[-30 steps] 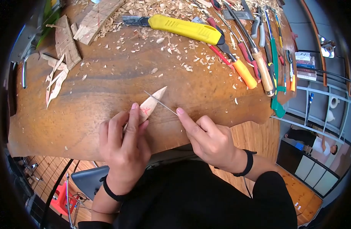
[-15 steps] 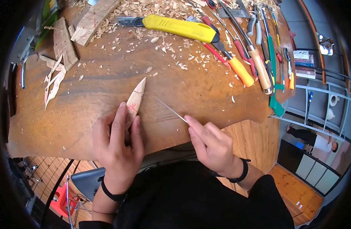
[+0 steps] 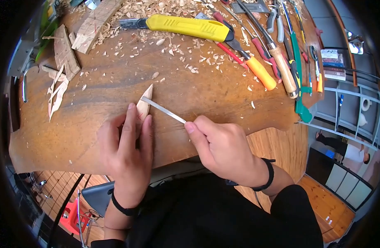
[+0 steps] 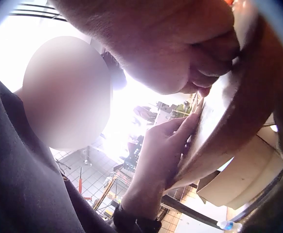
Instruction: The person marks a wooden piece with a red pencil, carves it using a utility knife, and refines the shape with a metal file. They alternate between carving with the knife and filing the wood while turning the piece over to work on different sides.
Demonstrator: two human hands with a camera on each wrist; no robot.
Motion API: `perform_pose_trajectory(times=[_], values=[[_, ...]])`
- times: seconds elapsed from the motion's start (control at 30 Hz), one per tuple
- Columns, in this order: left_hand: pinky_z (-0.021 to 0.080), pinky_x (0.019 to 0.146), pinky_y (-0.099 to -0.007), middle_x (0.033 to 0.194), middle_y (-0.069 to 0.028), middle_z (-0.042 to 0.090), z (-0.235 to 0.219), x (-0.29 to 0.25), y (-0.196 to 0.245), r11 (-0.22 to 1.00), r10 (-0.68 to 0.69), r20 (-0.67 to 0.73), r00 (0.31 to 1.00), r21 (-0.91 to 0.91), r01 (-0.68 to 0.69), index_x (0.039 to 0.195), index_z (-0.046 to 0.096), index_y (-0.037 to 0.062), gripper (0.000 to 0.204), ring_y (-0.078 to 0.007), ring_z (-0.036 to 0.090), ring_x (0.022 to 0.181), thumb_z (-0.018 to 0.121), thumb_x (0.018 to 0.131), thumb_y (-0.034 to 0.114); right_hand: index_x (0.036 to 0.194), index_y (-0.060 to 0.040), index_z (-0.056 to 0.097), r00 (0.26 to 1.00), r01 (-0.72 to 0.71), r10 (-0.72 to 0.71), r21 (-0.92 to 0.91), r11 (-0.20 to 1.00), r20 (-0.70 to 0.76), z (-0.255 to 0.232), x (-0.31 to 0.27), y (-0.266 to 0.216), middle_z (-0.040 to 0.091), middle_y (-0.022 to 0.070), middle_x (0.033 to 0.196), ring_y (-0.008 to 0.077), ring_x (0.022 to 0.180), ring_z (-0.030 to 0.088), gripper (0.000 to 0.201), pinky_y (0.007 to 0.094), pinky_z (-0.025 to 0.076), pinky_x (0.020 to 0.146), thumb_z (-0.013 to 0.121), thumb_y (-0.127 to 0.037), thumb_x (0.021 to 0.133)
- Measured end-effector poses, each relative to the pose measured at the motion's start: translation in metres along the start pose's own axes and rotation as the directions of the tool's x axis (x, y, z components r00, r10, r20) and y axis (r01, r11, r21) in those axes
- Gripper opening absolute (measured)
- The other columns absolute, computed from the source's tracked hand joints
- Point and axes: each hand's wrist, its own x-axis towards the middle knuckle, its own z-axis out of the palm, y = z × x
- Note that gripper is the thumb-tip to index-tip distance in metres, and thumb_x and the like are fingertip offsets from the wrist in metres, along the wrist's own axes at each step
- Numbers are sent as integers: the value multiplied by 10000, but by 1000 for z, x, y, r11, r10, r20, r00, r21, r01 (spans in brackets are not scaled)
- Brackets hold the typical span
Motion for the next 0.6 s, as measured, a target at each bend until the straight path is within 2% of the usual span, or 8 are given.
perform_pose_trajectory(times=[0.07,0.17,0.3,0.37,0.5,0.6], values=[[514,649,-363,945,-132,621,1,2,1,1000,24,-2,1000,5,-24,1148,706,-66,368,-261,605,761,815,821,63,770,-40,553,999,0,5,-111,994,37,2,8,-8,552,173,556,378,515,604,278,459,444,473,608,-158,1016],[518,649,-361,936,-133,618,3,1,-1,1000,28,-20,999,-6,-28,1142,704,-72,366,-262,607,761,815,821,65,755,-39,539,998,-13,22,-154,988,56,7,18,-15,543,189,552,407,529,604,311,498,442,485,592,-184,1026],[518,643,-361,932,-133,618,3,2,0,1000,13,-33,999,-3,-13,1134,702,-77,359,-264,603,749,812,824,65,760,-32,553,995,-66,74,-122,990,62,2,7,-15,564,205,576,426,554,606,327,513,450,502,573,-208,1035],[518,642,-363,932,-131,619,3,3,-1,999,39,-43,998,-15,-40,1130,700,-81,357,-264,601,740,811,824,67,766,-27,569,983,-157,165,-93,983,85,-1,2,-18,567,218,587,439,574,604,333,523,461,526,559,-216,1040],[518,642,-363,933,-133,622,4,2,0,999,41,-32,999,-28,-42,1126,699,-87,360,-264,602,738,812,820,67,781,-17,585,994,-106,108,-103,989,16,10,17,-20,567,231,595,455,594,602,331,531,466,548,547,-217,1043],[520,645,-361,934,-133,623,2,2,-1,999,25,-35,999,-37,-27,1119,698,-90,351,-265,606,745,806,820,58,791,-8,591,990,-125,132,-124,984,41,7,14,-24,569,245,605,469,607,602,329,540,466,561,541,-212,1044]])
